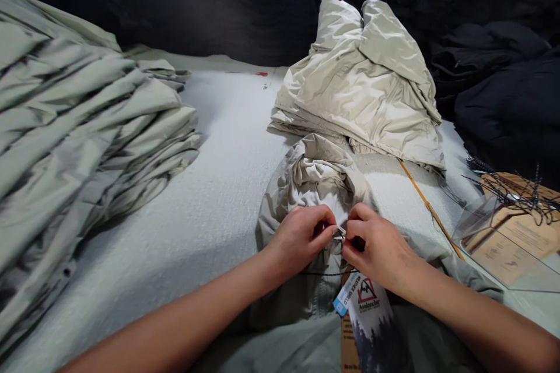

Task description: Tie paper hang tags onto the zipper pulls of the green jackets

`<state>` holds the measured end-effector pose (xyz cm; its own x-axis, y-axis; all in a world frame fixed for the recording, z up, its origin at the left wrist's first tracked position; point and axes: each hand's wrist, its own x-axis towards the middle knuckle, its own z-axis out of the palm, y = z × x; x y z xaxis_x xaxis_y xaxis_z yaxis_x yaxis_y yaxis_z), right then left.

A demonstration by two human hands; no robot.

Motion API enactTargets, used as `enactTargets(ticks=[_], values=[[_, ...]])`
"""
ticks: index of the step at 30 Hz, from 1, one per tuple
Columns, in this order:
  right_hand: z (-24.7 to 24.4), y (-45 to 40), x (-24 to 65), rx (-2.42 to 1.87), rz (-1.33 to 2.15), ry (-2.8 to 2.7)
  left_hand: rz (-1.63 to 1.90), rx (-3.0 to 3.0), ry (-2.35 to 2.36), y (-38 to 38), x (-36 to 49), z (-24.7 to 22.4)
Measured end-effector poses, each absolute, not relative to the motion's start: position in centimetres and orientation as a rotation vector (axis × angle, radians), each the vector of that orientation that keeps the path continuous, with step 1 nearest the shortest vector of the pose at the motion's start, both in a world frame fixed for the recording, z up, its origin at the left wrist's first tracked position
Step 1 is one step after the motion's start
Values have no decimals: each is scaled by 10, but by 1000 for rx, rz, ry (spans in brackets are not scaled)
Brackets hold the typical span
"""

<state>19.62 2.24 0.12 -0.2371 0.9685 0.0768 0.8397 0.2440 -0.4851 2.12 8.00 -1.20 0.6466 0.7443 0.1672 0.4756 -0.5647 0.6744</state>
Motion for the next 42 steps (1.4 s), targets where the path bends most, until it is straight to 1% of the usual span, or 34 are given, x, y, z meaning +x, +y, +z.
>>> enactTargets(ticks=[6, 14, 21, 24, 26, 30, 32, 34, 36, 39, 42], values=[[-1, 24, 197, -1580, 569, -2146, 620, 2259, 934, 79, 22, -10], [-9, 25, 200, -1567, 490, -2164, 712, 1990, 925, 82, 21, -19], [-12, 26, 200, -1583, 469, -2170, 708, 2158, 839, 87, 21, -24], [-6, 25, 203, -1583, 437, -2109, 703, 2203, 856, 86, 21, -23], [3, 22, 205, -1495, 438, -2106, 715, 2222, 872, 85, 21, -21], [16, 11, 200, -1206, 588, -2431, 716, 2235, 869, 84, 21, -20], [18, 6, 195, -1169, 594, -2588, 718, 2232, 870, 84, 20, -21], [16, 4, 191, -1159, 619, -2631, 722, 2228, 875, 84, 20, -21], [15, 5, 192, -1154, 734, -2519, 732, 2213, 883, 85, 20, -20], [14, 13, 199, -1191, 933, -2206, 757, 2171, 897, 85, 19, -16], [12, 24, 208, -1261, 999, -1998, 763, 2162, 877, 84, 16, -10]])
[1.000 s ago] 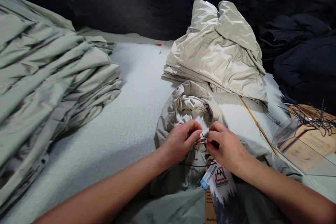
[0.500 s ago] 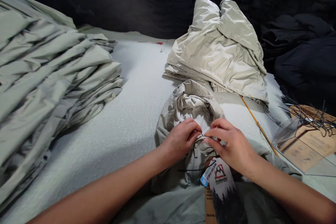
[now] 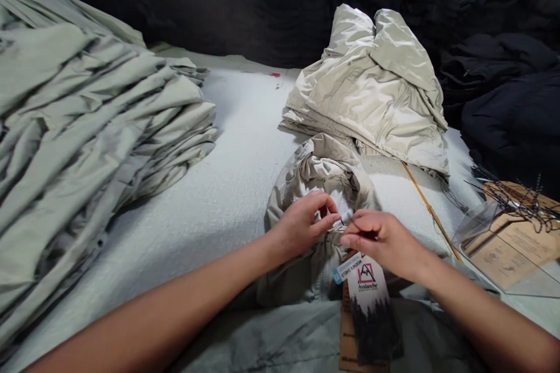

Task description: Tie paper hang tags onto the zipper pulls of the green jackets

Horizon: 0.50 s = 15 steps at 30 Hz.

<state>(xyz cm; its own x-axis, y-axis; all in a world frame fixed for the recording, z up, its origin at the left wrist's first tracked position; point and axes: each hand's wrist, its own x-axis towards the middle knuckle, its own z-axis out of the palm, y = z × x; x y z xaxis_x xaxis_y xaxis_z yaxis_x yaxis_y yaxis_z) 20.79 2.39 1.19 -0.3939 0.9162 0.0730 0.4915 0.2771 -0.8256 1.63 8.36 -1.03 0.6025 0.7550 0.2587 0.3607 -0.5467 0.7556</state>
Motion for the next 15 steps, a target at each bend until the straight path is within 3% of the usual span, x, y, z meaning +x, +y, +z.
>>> enactTargets(ticks=[10, 15], values=[[8, 40, 221, -1365, 1053, -1632, 465, 2102, 976, 88, 28, 20], [0, 45, 224, -1348, 979, -1728, 602, 1767, 1014, 86, 40, 8]])
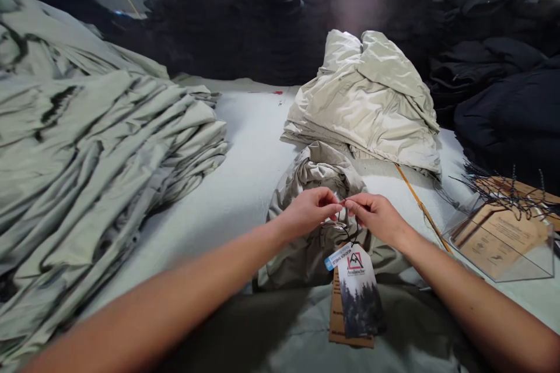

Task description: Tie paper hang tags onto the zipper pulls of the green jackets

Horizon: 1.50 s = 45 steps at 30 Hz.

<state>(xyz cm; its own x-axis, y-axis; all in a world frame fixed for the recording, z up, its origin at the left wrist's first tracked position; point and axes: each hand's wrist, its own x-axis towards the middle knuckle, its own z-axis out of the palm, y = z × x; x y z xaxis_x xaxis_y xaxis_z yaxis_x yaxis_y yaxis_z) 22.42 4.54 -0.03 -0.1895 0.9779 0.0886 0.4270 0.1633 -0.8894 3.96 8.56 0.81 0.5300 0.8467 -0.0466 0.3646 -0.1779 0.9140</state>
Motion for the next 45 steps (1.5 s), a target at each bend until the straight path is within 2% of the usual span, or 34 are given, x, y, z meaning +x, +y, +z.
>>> enactTargets(ticks=[3, 6, 10, 16, 27, 37, 45], values=[[-10, 49, 225, -1333, 866, -1762, 756, 1668, 980, 83, 41, -5], [-16, 50, 224, -1350, 944, -1651, 825, 1640, 954, 82, 39, -10], [-18, 50, 220, -1355, 1038, -1535, 861, 1630, 902, 83, 38, -8], [-16, 49, 216, -1297, 944, -1586, 881, 1513, 879, 83, 39, -10], [-15, 47, 217, -1305, 1020, -1555, 888, 1253, 859, 79, 42, -9], [-15, 47, 216, -1204, 1101, -1388, 812, 1476, 775, 81, 40, -12], [-10, 49, 222, -1022, 923, -1629, 682, 1623, 819, 82, 39, -11]])
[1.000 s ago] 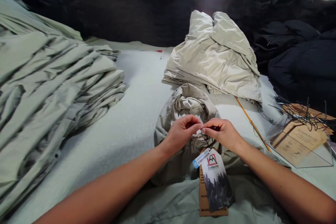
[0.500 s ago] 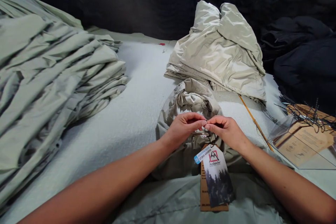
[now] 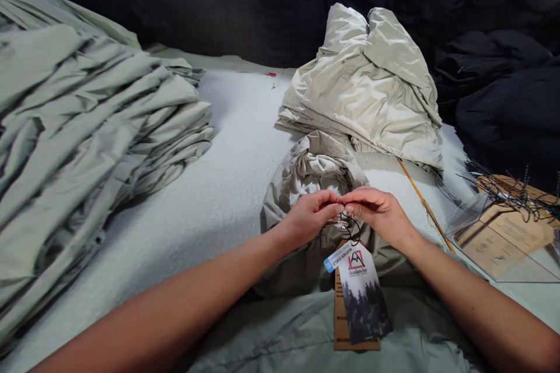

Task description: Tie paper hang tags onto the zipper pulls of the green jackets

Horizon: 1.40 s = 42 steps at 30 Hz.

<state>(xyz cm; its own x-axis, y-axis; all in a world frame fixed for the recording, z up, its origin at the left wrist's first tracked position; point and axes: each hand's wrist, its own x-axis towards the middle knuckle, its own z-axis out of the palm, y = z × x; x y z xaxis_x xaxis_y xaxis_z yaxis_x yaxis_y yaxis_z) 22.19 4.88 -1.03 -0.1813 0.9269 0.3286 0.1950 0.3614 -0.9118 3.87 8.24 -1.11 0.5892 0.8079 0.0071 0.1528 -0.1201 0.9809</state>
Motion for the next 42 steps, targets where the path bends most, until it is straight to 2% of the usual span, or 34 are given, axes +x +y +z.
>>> enactTargets(ticks=[11, 20, 36, 42], values=[[-11, 48, 220, -1144, 897, -1604, 699, 1498, 774, 81, 40, -12], [-6, 46, 216, -1213, 1206, -1328, 754, 1441, 797, 79, 40, -9], [-5, 46, 219, -1199, 1231, -1410, 711, 1496, 814, 80, 40, -7], [-8, 48, 221, -1148, 1039, -1532, 680, 1605, 804, 80, 40, -14]])
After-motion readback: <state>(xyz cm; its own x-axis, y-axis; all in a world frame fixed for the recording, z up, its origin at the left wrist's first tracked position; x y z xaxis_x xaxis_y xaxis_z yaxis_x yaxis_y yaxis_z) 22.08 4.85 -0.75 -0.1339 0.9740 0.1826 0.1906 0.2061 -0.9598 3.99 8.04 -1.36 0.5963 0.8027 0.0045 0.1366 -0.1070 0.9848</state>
